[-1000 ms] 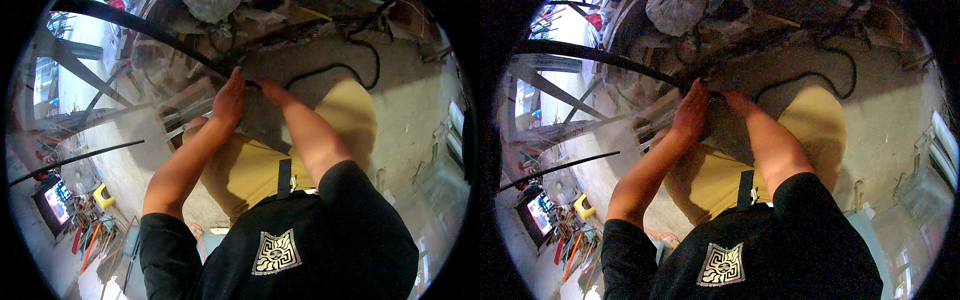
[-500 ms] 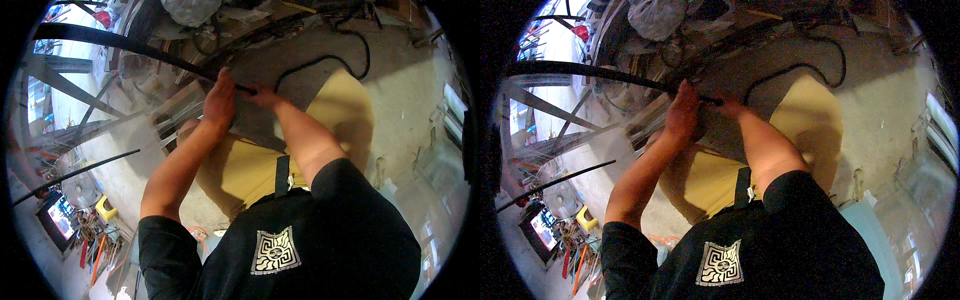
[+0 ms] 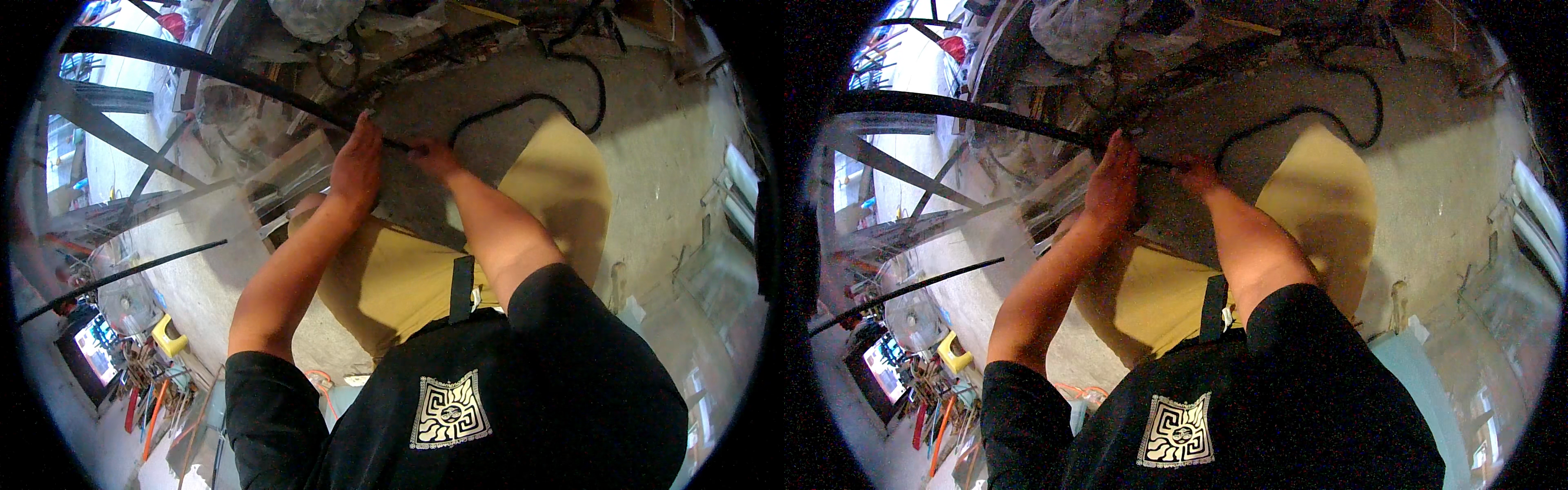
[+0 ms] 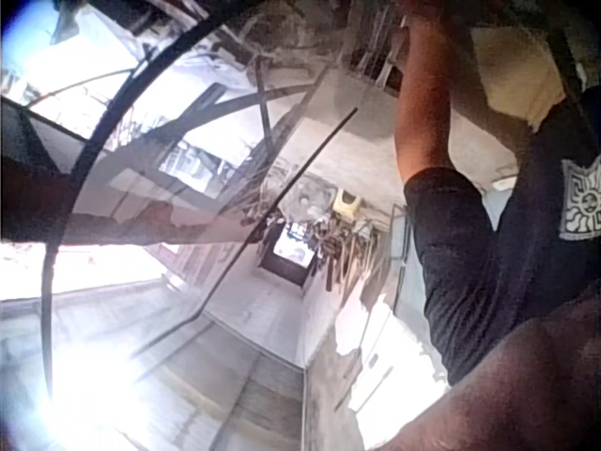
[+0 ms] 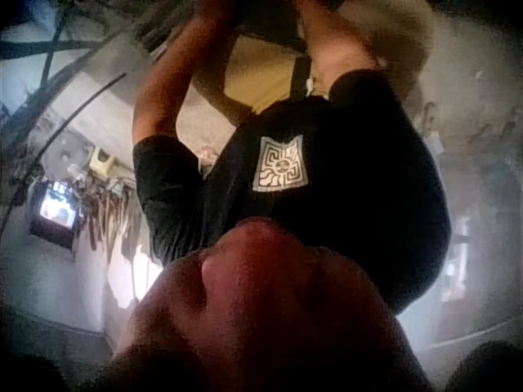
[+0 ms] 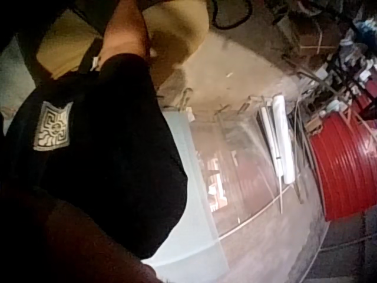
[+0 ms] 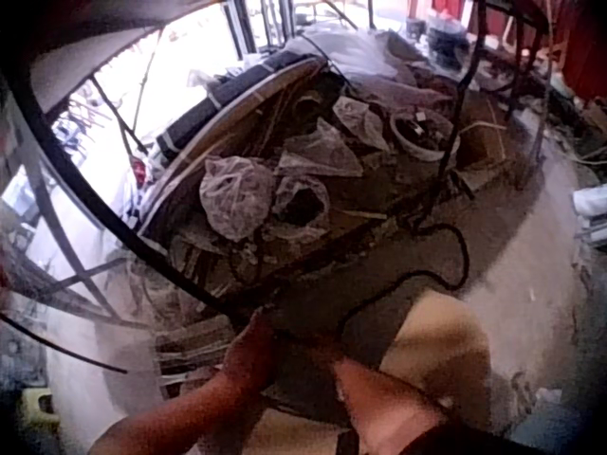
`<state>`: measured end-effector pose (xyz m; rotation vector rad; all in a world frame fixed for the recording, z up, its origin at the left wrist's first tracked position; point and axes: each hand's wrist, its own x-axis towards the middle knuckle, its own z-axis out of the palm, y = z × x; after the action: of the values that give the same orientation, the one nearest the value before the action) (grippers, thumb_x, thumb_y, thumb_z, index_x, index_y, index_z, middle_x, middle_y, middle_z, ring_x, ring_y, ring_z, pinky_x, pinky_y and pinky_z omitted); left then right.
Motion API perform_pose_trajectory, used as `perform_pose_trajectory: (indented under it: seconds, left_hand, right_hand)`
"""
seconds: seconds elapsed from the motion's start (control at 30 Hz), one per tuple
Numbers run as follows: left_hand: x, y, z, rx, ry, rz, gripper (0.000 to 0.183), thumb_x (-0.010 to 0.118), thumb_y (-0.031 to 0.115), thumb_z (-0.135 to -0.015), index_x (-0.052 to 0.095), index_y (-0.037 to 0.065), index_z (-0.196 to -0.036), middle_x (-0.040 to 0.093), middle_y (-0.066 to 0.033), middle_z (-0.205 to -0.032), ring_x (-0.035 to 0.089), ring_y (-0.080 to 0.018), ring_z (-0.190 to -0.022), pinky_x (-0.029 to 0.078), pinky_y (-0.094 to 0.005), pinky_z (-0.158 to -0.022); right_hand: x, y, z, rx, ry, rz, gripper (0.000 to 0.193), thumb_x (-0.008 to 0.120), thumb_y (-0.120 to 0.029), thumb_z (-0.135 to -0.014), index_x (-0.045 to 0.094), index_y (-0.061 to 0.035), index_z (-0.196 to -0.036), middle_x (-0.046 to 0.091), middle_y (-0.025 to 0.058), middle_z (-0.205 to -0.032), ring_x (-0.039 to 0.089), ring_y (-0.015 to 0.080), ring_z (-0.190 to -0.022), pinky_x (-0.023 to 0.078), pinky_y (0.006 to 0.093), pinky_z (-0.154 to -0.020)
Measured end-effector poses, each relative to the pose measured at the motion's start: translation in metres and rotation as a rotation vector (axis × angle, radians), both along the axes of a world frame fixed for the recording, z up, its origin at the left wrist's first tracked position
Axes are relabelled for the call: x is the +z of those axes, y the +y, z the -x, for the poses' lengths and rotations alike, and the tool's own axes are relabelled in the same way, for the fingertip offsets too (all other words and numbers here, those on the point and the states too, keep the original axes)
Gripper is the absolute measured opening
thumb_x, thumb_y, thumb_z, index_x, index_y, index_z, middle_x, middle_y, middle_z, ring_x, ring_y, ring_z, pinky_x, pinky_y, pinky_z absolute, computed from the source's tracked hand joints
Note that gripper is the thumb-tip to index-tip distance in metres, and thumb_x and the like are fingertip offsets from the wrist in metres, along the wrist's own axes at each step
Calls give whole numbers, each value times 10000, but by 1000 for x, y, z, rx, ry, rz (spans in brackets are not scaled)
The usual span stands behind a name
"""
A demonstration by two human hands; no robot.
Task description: The person fits a black rubber seal into the groove of a metal window frame by hand, then picks up a large window assembly and uses pliers to crimp the corner joint.
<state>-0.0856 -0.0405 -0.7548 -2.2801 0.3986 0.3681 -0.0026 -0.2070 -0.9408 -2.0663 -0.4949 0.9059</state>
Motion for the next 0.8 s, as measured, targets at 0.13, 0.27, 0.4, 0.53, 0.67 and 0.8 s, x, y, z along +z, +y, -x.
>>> perform_pose_trajectory:
  seconds: [0.13,0.27,0.4,0.53,0.67,0.8]
  left_hand:
    - [-1,-2,0,8,-12,13,548,470,303,-986,631,36,-1436,590,-109,-1444,418,-304,-1492,62,-545,-1351]
    - [-4,5,4,-17,-5,37,539,483,295,-970,643,28,-1411,603,-113,-1399,436,-305,-1472,68,-549,-1351]
    - [-2,2,1,-16,-6,29,527,487,289,-969,650,28,-1397,604,-116,-1387,443,-306,-1466,71,-551,-1352]
    - [-6,5,-2,-33,7,59,540,474,292,-978,625,29,-1425,600,-119,-1398,436,-314,-1474,71,-550,-1351]
    - [-11,1,1,30,95,-31,572,458,288,-1010,524,58,-1530,562,-140,-1496,403,-353,-1511,53,-571,-1344]
    - [-11,0,3,38,88,-12,577,456,292,-1008,518,46,-1527,548,-158,-1510,381,-392,-1521,66,-576,-1340]
  right_hand:
    - [-5,3,4,59,-17,108,369,646,-334,-1020,751,-96,-1282,748,184,-1230,700,308,-1140,527,431,-1023]
    - [-3,2,4,206,273,135,366,609,-318,-1041,749,-79,-1280,747,182,-1221,699,279,-1120,537,419,-965]
    - [-16,-1,0,235,501,125,322,591,-270,-1047,754,-85,-1254,753,168,-1110,709,228,-1041,552,390,-853]
    - [-40,0,-14,463,264,247,296,604,-203,-1021,739,-93,-1260,744,167,-994,723,244,-942,564,389,-784]
    - [-21,13,-31,618,54,263,359,635,-171,-974,704,-102,-1320,729,197,-1154,719,326,-1053,578,455,-856]
    - [-18,27,-25,453,-215,276,390,632,-172,-974,682,-102,-1355,697,218,-1294,676,380,-1203,554,516,-951]
